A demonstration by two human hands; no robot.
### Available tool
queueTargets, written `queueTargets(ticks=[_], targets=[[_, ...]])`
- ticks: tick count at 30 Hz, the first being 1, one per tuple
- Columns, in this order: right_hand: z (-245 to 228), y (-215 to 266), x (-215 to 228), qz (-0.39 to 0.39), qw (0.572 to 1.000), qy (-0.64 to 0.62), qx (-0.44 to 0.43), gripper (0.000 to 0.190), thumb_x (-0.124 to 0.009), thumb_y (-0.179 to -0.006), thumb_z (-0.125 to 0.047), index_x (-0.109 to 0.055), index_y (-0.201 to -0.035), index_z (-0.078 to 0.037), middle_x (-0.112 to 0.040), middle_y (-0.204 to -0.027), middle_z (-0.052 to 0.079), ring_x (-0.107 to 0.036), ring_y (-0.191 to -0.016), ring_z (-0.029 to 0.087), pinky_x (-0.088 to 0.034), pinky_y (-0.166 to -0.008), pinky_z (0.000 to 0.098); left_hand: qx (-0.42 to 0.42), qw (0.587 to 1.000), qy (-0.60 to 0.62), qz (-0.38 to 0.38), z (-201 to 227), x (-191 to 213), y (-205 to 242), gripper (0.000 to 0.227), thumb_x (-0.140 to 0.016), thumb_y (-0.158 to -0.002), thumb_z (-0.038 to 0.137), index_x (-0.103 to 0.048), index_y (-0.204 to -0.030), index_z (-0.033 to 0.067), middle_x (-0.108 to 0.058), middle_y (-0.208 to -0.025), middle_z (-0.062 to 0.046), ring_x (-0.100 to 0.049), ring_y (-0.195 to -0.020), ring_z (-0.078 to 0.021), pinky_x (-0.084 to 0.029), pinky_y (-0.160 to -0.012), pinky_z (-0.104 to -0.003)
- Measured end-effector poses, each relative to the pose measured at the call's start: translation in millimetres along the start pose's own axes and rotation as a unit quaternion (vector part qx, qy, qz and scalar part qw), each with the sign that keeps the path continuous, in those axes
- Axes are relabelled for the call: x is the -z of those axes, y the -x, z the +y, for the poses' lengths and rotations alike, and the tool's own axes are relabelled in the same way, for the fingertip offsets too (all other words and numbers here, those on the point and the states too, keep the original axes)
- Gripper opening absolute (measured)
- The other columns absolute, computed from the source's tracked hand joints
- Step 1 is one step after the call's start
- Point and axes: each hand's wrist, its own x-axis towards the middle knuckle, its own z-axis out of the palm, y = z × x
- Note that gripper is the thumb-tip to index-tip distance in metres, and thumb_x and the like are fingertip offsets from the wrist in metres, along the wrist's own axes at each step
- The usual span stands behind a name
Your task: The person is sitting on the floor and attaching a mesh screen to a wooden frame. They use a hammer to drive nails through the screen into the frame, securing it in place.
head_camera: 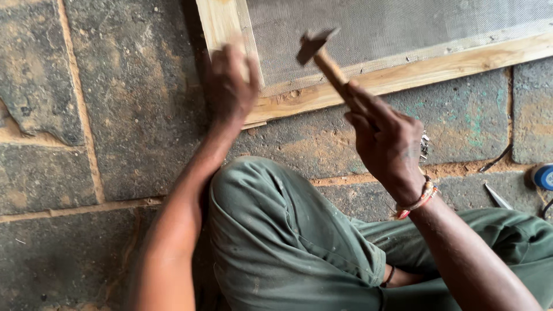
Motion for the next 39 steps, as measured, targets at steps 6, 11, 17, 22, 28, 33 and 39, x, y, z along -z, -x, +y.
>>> queueTargets(ticks=[6,11,17,22,28,33,39], targets=[[-3,-11,-9,-0.106,0.991,0.081,-0.016,0.034,-0.077,-0.096,-0.010,-0.074,-0.130,-0.015,-0.081,-0.092,0.007,-0.056,-0.044,0.012,-0.042,-0.043,0.0262,0.071,0.993,-0.068,0.063,-13,-3,3,0.072,-0.040,-0.116,0.054,-0.014,-0.165,0.0095,-0.022,-0.170,-0.023,-0.027,-0.160,-0.0391,-0.024,-0.133,-0.057],[-5,-19,-7,0.002,0.999,0.009,-0.033,0.035,-0.075,-0.105,-0.013,-0.068,-0.139,-0.012,-0.079,-0.096,0.007,-0.060,-0.056,0.009,-0.044,-0.047,0.0231,0.078,0.996,0.010,0.052,-17,-9,3,0.074,-0.042,-0.116,0.055,-0.013,-0.166,0.0099,-0.023,-0.171,-0.024,-0.024,-0.162,-0.0411,-0.023,-0.135,-0.056],[-3,-27,5,-0.101,0.992,0.053,-0.059,0.032,-0.076,-0.099,-0.014,-0.073,-0.130,-0.011,-0.075,-0.074,0.005,-0.056,-0.043,0.007,-0.039,-0.037,0.0234,0.078,0.993,0.043,0.072,-23,-15,-8,0.075,-0.041,-0.115,0.056,-0.014,-0.165,0.0074,-0.024,-0.170,-0.023,-0.026,-0.161,-0.0393,-0.024,-0.135,-0.056],[-1,-25,-1,-0.047,0.998,0.007,-0.042,0.026,-0.076,-0.103,-0.015,-0.073,-0.128,-0.010,-0.074,-0.073,0.004,-0.057,-0.049,0.008,-0.040,-0.041,0.0243,0.075,0.990,0.095,0.071,-29,-15,11,0.075,-0.042,-0.118,0.056,-0.013,-0.166,0.0065,-0.027,-0.170,-0.023,-0.031,-0.161,-0.0387,-0.029,-0.136,-0.055],[-1,-31,3,-0.068,0.996,0.047,-0.016,0.030,-0.077,-0.101,-0.015,-0.074,-0.130,-0.012,-0.074,-0.076,0.005,-0.054,-0.049,0.007,-0.040,-0.042,0.0238,0.094,0.991,0.069,0.060,-23,-14,4,0.075,-0.047,-0.114,0.056,-0.018,-0.163,0.0069,-0.031,-0.165,-0.025,-0.037,-0.155,-0.0389,-0.034,-0.130,-0.055],[-1,-53,20,-0.204,0.969,0.044,-0.129,0.035,-0.078,-0.093,-0.017,-0.074,-0.127,-0.016,-0.075,-0.067,0.006,-0.053,-0.040,0.011,-0.039,-0.034,0.0284,0.074,0.993,0.062,0.062,-17,-8,-7,0.074,-0.047,-0.114,0.053,-0.018,-0.163,0.0050,-0.032,-0.164,-0.027,-0.037,-0.154,-0.0418,-0.033,-0.128,-0.056],[-2,-59,15,-0.284,0.917,-0.100,-0.262,0.030,-0.071,-0.092,-0.015,-0.077,-0.122,-0.015,-0.077,-0.073,0.001,-0.061,-0.046,0.005,-0.050,-0.038,0.0243,0.083,0.993,0.051,0.062,-17,-4,-3,0.075,-0.046,-0.113,0.054,-0.018,-0.161,0.0049,-0.032,-0.163,-0.027,-0.036,-0.153,-0.0415,-0.033,-0.127,-0.056]])
